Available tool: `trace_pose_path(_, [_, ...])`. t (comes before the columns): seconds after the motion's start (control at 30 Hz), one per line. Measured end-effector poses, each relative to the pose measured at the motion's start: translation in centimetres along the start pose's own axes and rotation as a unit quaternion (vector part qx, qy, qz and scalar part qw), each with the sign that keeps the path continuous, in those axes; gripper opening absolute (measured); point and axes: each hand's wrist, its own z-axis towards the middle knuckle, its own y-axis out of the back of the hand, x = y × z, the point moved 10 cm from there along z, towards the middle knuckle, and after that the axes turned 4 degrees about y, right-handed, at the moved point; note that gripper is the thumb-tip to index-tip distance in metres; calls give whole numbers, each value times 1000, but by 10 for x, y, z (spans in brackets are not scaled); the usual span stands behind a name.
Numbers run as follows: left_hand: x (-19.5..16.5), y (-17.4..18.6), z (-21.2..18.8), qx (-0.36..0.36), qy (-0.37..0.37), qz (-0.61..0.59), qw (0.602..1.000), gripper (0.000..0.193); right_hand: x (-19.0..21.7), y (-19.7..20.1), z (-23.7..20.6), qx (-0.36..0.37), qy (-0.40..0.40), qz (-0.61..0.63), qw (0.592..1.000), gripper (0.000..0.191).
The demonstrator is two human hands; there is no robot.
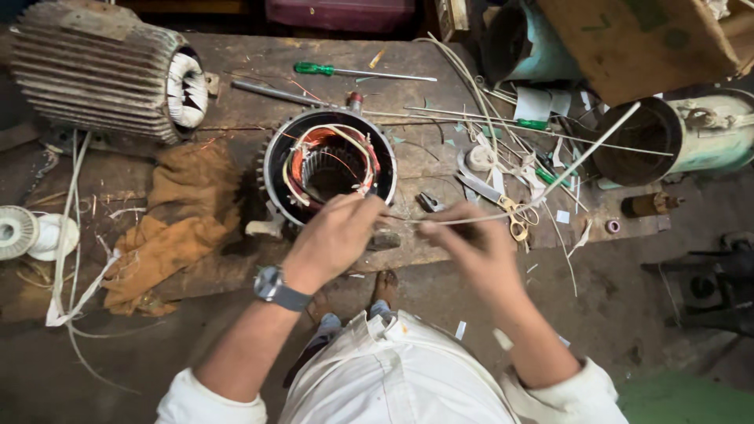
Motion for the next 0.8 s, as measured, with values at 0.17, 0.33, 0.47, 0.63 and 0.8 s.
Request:
trace_pose_path(0.17, [6,23,-13,-18,-18,1,1000,28,-20,-32,20,32,-18,-6,999,15])
trace_pose_path(0.33, [20,64,-40,-46,-17,141,989,34,-2,-37,28,36,20,4,999,13])
trace_pose_path(0.47, [31,65,-49,-62,18,105,992,34,-11,-76,32,51,-24,-95,994,12])
trace_pose_path(0.63, [64,68,-52,-67,136,-3,989,43,-11,-131,45,71,54,-178,980,21])
trace_pose_path(0.8, [44,76,-45,-78,79,86,990,22,2,-121,40,76,64,-52,994,23])
